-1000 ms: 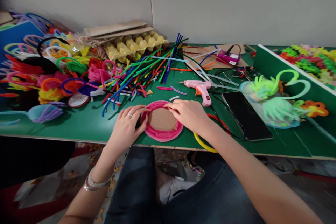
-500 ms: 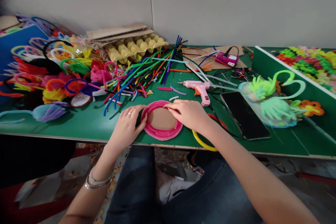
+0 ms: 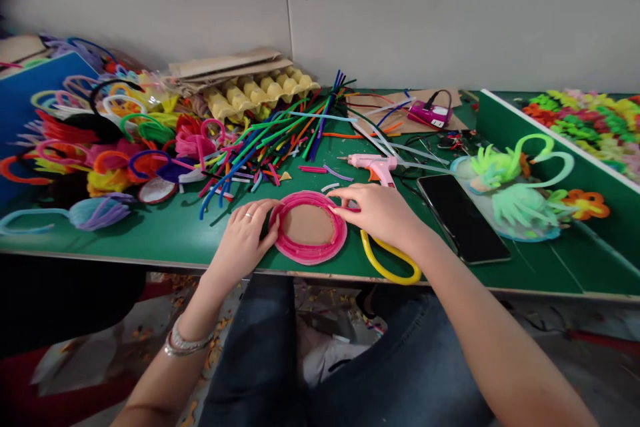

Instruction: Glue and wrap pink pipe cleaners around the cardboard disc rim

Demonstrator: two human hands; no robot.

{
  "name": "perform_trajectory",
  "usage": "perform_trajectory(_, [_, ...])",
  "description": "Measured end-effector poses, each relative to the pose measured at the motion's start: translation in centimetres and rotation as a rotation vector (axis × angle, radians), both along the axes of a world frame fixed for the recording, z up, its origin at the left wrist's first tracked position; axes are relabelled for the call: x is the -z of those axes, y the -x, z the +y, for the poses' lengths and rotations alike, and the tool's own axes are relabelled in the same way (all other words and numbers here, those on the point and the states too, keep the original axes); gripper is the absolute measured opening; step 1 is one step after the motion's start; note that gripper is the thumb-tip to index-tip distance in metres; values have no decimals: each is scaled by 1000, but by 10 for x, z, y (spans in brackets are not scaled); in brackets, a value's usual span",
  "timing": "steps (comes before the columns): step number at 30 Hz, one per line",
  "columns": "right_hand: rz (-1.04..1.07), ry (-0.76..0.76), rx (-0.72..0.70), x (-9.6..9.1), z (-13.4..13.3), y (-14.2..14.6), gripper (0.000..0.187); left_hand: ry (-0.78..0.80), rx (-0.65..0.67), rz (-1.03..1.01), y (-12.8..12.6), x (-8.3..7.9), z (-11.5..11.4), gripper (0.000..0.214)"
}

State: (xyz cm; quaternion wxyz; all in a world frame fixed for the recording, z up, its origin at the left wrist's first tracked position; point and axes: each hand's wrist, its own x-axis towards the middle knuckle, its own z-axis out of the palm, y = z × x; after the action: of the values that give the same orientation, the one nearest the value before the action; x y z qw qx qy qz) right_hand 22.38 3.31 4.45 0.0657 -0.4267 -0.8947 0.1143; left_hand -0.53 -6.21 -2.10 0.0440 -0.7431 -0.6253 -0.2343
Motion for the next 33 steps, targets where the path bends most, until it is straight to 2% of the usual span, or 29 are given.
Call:
perform_trajectory(5, [-23, -64, 9, 4, -3, -3, 28, -41, -40, -26, -9, 4, -5, 28])
perform_trajectory(10, [-40, -106, -3, 9, -6, -2, 27, -74, -110, -120, -24, 8, -20, 29])
perform_trajectory(14, [-41, -125, -44, 11, -4, -4, 27, -28, -69, -190, -22, 7, -32, 31])
perform_trajectory(18, [-43, -141, -59, 12, -1, -5, 27, -34, 27, -184, -14, 3, -36, 34])
perform_trajectory(20, [-46, -147, -46, 12, -2, -3, 29, -20, 83, -141, -10, 1, -35, 43])
perform_trajectory(22, [-40, -150, -33, 12, -3, -2, 30, 11, 128, -91, -9, 0, -31, 62])
perform_trajectory(24, [-33, -140, -19, 12, -4, -2, 30, 40, 145, -54, -9, 0, -28, 81])
perform_trajectory(26, [-29, -126, -12, 12, -4, -2, 30, 69, 140, -35, -11, 1, -25, 90])
perform_trajectory(29, [-20, -137, -34, 11, -3, -4, 28, 86, 97, -28, -14, 3, -26, 88])
perform_trajectory(33, [3, -189, -104, 9, -1, -6, 25, 29, 37, -20, -21, 5, -32, 75])
